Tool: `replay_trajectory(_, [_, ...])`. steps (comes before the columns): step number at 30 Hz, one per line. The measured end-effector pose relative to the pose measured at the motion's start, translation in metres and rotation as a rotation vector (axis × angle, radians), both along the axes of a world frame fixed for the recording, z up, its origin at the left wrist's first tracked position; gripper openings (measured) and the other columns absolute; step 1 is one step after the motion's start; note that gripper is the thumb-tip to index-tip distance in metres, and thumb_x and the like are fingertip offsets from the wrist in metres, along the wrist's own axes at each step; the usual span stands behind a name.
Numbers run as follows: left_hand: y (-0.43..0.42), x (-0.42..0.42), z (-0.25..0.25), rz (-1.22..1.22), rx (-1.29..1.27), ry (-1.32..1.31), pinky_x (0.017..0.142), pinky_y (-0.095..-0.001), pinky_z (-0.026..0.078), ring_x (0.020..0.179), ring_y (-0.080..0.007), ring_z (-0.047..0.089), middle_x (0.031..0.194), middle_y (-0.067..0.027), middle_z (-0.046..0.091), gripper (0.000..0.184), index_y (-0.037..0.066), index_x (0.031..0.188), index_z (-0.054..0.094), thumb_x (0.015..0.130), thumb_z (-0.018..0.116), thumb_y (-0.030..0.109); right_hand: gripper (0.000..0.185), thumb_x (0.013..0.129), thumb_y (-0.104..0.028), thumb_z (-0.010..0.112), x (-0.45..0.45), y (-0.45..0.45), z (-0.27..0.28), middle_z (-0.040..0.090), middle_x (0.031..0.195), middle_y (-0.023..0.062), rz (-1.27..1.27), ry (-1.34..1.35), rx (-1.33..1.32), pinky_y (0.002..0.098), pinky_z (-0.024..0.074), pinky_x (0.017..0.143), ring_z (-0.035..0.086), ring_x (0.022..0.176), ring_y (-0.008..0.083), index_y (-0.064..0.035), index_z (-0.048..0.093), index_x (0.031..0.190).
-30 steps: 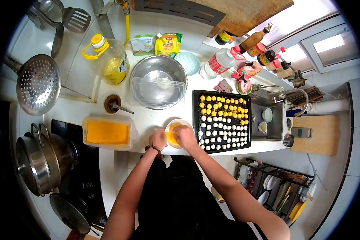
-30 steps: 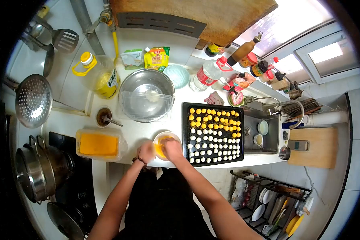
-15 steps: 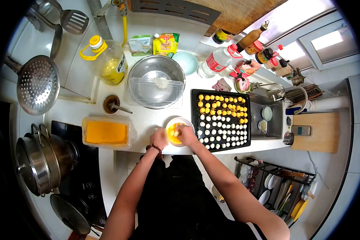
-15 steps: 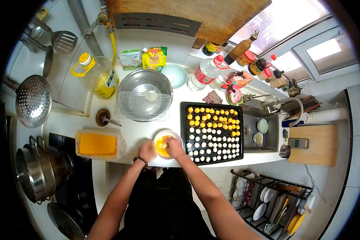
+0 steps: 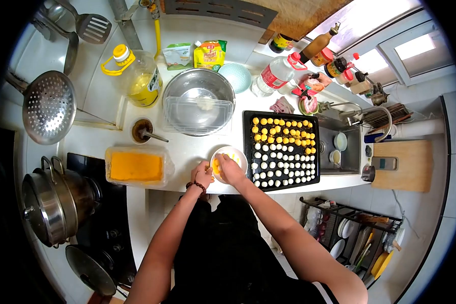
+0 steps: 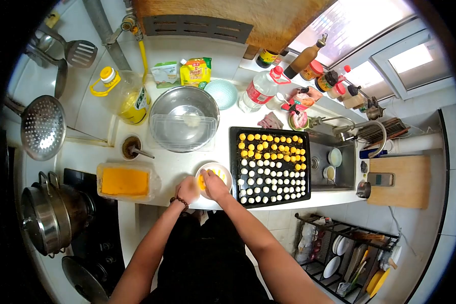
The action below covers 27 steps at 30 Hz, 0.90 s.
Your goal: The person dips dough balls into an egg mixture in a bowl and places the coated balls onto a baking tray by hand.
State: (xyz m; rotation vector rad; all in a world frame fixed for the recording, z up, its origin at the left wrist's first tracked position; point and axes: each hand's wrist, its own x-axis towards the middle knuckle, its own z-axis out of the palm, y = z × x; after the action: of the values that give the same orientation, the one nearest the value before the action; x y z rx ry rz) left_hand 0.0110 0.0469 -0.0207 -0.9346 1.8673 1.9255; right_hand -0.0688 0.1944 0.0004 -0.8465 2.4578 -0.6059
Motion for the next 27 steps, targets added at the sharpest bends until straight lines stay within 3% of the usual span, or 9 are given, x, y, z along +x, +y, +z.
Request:
replay_trajectory(6, [-0.002, -0.001, 0.004, -0.151, -0.240, 0.100, 0.060, -0.0364, 0.065, 0.078, -0.0261, 0.074, 0.107, -0.0197, 0.070, 0.027, -0.001, 0.121, 0.060, 0.095, 0.062, 0.004, 0.062, 0.079, 0.007, 0.062, -0.011, 0.012, 0.034, 0.066, 0.110, 0.0286, -0.148, -0.163, -0.019, 0.0470, 0.0540, 0.090, 0.065, 0.103, 0.0432, -0.0051, 0.047, 0.139])
replay_trajectory(9, [-0.002, 0.000, -0.008, -0.142, -0.233, 0.092, 0.059, -0.0361, 0.065, 0.076, -0.0251, 0.074, 0.103, -0.0189, 0.071, 0.027, -0.001, 0.121, 0.060, 0.094, 0.062, 0.003, 0.066, 0.076, 0.004, 0.072, -0.017, 0.009, 0.046, 0.070, 0.103, 0.0214, -0.238, -0.161, -0.196, 0.0443, 0.0569, 0.086, 0.069, 0.096, 0.0377, -0.0069, 0.050, 0.137])
replay_trajectory(11, [-0.006, 0.000, -0.018, -0.391, -0.565, 0.227, 0.057, -0.0359, 0.064, 0.073, -0.0243, 0.073, 0.101, -0.0185, 0.071, 0.026, -0.001, 0.120, 0.060, 0.094, 0.062, 0.003, 0.065, 0.076, 0.000, 0.074, -0.018, 0.011, 0.034, 0.069, 0.105, 0.0212, -0.177, -0.115, -0.191, 0.0438, 0.0569, 0.086, 0.069, 0.098, 0.0370, -0.0059, 0.051, 0.136])
replay_trajectory(14, [-0.002, 0.000, 0.003, -0.125, -0.254, 0.132, 0.057, -0.0355, 0.063, 0.072, -0.0239, 0.073, 0.101, -0.0188, 0.071, 0.026, -0.001, 0.119, 0.061, 0.094, 0.062, 0.003, 0.064, 0.076, -0.008, 0.078, -0.014, 0.010, 0.045, 0.068, 0.109, 0.0211, -0.133, -0.021, -0.015, 0.0432, 0.0565, 0.087, 0.068, 0.102, 0.0362, -0.0037, 0.051, 0.134])
replay_trajectory(16, [-0.002, 0.001, 0.001, -0.145, -0.277, 0.133, 0.057, -0.0353, 0.063, 0.072, -0.0238, 0.073, 0.102, -0.0190, 0.071, 0.026, 0.000, 0.119, 0.061, 0.094, 0.062, 0.003, 0.064, 0.075, -0.012, 0.079, -0.004, 0.014, 0.042, 0.067, 0.111, 0.0213, -0.157, 0.030, 0.161, 0.0432, 0.0561, 0.088, 0.067, 0.103, 0.0361, -0.0024, 0.051, 0.132])
replay_trajectory(18, [0.000, -0.002, -0.003, -0.170, -0.300, 0.142, 0.057, -0.0351, 0.063, 0.072, -0.0238, 0.073, 0.102, -0.0191, 0.071, 0.025, 0.000, 0.119, 0.061, 0.094, 0.063, 0.003, 0.043, 0.080, -0.016, 0.073, 0.007, 0.017, 0.012, 0.068, 0.115, 0.0201, -0.054, 0.030, 0.223, 0.0448, 0.0551, 0.091, 0.066, 0.106, 0.0371, -0.0028, 0.060, 0.119])
replay_trajectory(21, [0.000, 0.002, -0.006, -0.162, -0.286, 0.161, 0.057, -0.0350, 0.063, 0.073, -0.0243, 0.073, 0.102, -0.0194, 0.071, 0.026, 0.000, 0.119, 0.061, 0.094, 0.063, 0.003, 0.032, 0.079, -0.011, 0.071, 0.011, 0.014, -0.008, 0.069, 0.107, 0.0210, -0.137, -0.008, 0.123, 0.0455, 0.0558, 0.087, 0.068, 0.098, 0.0377, -0.0024, 0.063, 0.108])
replay_trajectory(23, [0.004, 0.000, 0.000, 0.144, 0.027, 0.033, 0.073, -0.0466, 0.055, 0.086, -0.0386, 0.069, 0.090, -0.0171, 0.070, 0.022, 0.006, 0.094, 0.061, 0.076, 0.071, 0.015, 0.028, 0.078, -0.010, 0.072, 0.009, 0.017, -0.015, 0.070, 0.102, 0.0210, -0.192, -0.030, 0.100, 0.0455, 0.0559, 0.085, 0.069, 0.095, 0.0378, -0.0026, 0.064, 0.104])
replay_trajectory(27, [0.002, 0.002, -0.026, 0.027, -0.109, 0.080, 0.058, -0.0354, 0.064, 0.074, -0.0251, 0.074, 0.102, -0.0192, 0.071, 0.025, 0.000, 0.118, 0.062, 0.093, 0.064, 0.004, 0.026, 0.072, -0.010, 0.079, -0.008, 0.022, 0.021, 0.071, 0.089, 0.0210, -0.258, -0.070, -0.103, 0.0435, 0.0567, 0.081, 0.070, 0.085, 0.0372, -0.0009, 0.069, 0.094])
